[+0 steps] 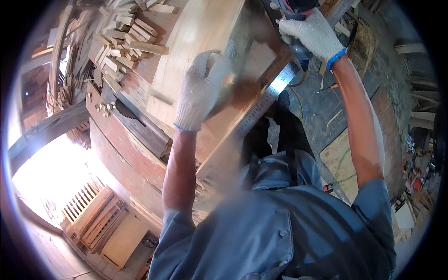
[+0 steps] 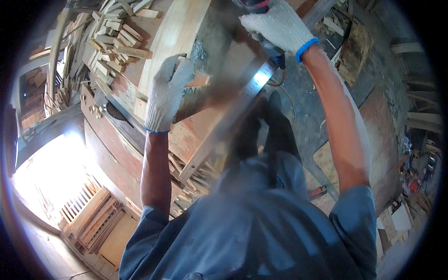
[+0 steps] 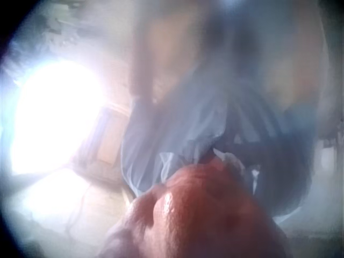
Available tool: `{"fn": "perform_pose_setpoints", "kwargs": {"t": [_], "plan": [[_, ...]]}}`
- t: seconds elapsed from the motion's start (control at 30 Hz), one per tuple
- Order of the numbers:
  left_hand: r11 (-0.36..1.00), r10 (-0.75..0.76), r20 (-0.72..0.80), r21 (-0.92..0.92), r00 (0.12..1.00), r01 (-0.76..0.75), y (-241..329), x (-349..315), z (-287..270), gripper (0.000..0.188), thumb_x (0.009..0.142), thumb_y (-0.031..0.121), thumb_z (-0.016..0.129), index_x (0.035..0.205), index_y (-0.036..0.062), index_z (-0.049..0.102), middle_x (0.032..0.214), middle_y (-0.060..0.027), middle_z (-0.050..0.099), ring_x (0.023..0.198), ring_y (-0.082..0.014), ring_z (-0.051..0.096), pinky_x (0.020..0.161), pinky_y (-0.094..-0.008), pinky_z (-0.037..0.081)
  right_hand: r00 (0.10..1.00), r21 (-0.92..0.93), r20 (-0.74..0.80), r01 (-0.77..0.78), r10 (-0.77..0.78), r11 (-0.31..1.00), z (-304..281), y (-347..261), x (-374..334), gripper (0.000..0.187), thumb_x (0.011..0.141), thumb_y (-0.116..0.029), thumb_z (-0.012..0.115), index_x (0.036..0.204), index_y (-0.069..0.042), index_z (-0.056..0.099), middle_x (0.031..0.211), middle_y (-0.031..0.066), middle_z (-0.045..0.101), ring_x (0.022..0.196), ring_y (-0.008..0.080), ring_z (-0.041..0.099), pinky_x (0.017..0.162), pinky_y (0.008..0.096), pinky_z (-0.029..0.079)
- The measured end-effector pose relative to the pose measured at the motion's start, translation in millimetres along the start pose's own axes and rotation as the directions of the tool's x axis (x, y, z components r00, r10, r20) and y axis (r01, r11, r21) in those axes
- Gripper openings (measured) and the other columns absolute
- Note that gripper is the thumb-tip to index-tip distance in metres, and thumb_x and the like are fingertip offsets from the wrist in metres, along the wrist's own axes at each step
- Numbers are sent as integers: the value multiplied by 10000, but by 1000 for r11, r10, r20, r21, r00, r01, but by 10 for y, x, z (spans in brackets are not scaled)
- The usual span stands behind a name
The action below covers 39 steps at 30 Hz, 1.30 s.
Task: The person assembles a wooden frame by placing small wooden pieces onto a larger board and securing them with a nail gun. They repeatedly pick up pieces, align them, and fasten them in place.
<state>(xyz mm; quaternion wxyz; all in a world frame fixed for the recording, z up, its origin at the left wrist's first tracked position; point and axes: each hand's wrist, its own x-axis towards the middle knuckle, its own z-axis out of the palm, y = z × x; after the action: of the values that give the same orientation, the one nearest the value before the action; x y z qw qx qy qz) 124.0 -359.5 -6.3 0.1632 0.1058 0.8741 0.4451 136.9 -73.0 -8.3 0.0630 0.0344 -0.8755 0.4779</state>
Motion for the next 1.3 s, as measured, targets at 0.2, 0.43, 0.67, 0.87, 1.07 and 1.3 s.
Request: {"fn": "perform_pose_setpoints", "kwargs": {"t": [0.2, 0.43, 0.67, 0.87, 1.07, 1.3], "plan": [[939, 129, -29, 324, 991, -112, -241, 119, -21, 306, 1031, 233, 623, 1190, -8, 725, 1126, -167, 709, 952, -247, 716, 862, -350, 551, 998, -155, 18, 61, -59, 986, 156, 88, 180, 202, 954, -281, 680, 918, -87, 722, 725, 14, 647, 655, 132, 613, 640, 334, 505], [983, 3, 8, 183, 1000, -4, -226, 249, -186, 350, 1031, 251, 629, 1231, -30, 688, 1074, -185, 727, 974, -246, 737, 861, -352, 568, 995, -281, 25, 104, -101, 954, 296, 177, 352, 216, 965, -295, 667, 978, -90, 735, 755, 26, 654, 672, 143, 622, 643, 338, 510], [979, 110, -53, 181, 993, -98, -396, 228, -197, 356, 1031, 249, 627, 1205, -58, 667, 947, -143, 726, 845, -168, 736, 773, -325, 573, 992, 204, -67, -93, 108, 975, 274, -96, -84, 213, 949, -275, 681, 979, -71, 737, 725, 22, 646, 645, 124, 614, 614, 314, 497], [992, -25, -38, 126, 999, 29, -223, 228, -254, 315, 1029, 243, 637, 1133, -48, 698, 907, -119, 720, 848, -145, 717, 760, -314, 566, 820, 547, 267, -561, 506, 621, 205, -284, -778, 410, 866, -117, 688, 1254, 13, 656, 701, 32, 644, 595, 133, 626, 599, 310, 527], [998, -46, 9, -45, 999, 46, -334, 241, -274, 322, 1038, 248, 626, 1126, -55, 691, 894, -97, 712, 848, -143, 717, 754, -303, 565, 645, 592, 494, -741, 583, 318, 489, -298, -1223, 381, 856, -93, 697, 1224, 5, 669, 737, 50, 662, 614, 152, 644, 610, 330, 537], [942, 210, -23, 271, 977, -196, -603, 297, -297, 288, 1020, 226, 643, 1149, -30, 678, 928, -144, 690, 872, -186, 688, 808, -343, 539, 842, -172, 440, -262, 312, 950, 602, -516, -1258, 517, 829, -271, 778, 1276, -48, 641, 961, 207, 750, 860, 410, 737, 793, 504, 586]]}}
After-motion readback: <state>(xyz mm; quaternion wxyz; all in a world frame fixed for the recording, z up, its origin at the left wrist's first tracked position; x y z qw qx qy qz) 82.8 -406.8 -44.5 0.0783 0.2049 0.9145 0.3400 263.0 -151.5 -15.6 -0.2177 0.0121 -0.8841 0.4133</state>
